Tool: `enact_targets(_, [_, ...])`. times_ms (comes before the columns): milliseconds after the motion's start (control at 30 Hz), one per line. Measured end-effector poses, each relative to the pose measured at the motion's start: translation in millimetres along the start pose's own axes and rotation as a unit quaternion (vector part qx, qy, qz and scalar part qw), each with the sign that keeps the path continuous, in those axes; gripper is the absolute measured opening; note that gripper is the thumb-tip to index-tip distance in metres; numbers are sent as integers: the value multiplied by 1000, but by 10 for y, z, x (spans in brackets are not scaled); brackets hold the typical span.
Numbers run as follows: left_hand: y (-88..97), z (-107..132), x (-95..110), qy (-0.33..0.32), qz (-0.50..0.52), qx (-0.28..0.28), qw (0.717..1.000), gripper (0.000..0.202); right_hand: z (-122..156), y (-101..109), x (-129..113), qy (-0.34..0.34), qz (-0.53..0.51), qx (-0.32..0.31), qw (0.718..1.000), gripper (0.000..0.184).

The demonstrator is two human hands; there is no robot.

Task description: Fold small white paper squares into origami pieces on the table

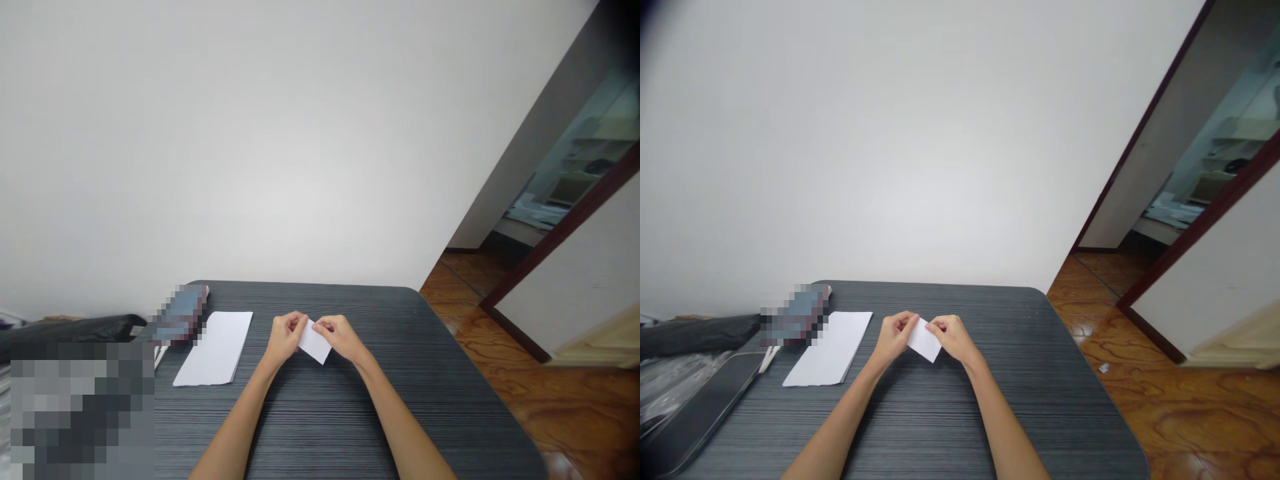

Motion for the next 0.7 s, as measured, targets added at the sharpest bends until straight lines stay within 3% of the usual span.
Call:
enact_targets(167, [116,-17,6,-32,-4,63,997,30,-18,32,120,-46,-56,-2,997,25])
enact_targets(267, [306,-19,-20,-13,19,135,991,29,2,153,216,-67,-57,-2,996,27])
enact_targets(333, [446,4,-33,6,42,197,980,30,12,292,253,-64,-45,28,997,28])
enact_targets(400, [485,22,-14,5,56,217,975,28,13,403,264,-61,-73,73,993,29])
enact_targets(467, [407,20,10,-3,59,190,980,28,-6,395,225,-40,-122,89,988,30])
enact_targets(600, [166,-2,-19,2,89,116,989,28,-61,142,195,-50,-154,45,986,28])
enact_targets(700, [46,-35,-19,-8,141,54,989,29,-65,117,252,-71,-167,74,981,28])
Point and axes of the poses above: each hand's wrist, its own z-axis away from the middle knuckle, its own y-axis out of the back of the hand, x = y × z, the point moved 7 cm from there along -z, towards the middle knuckle
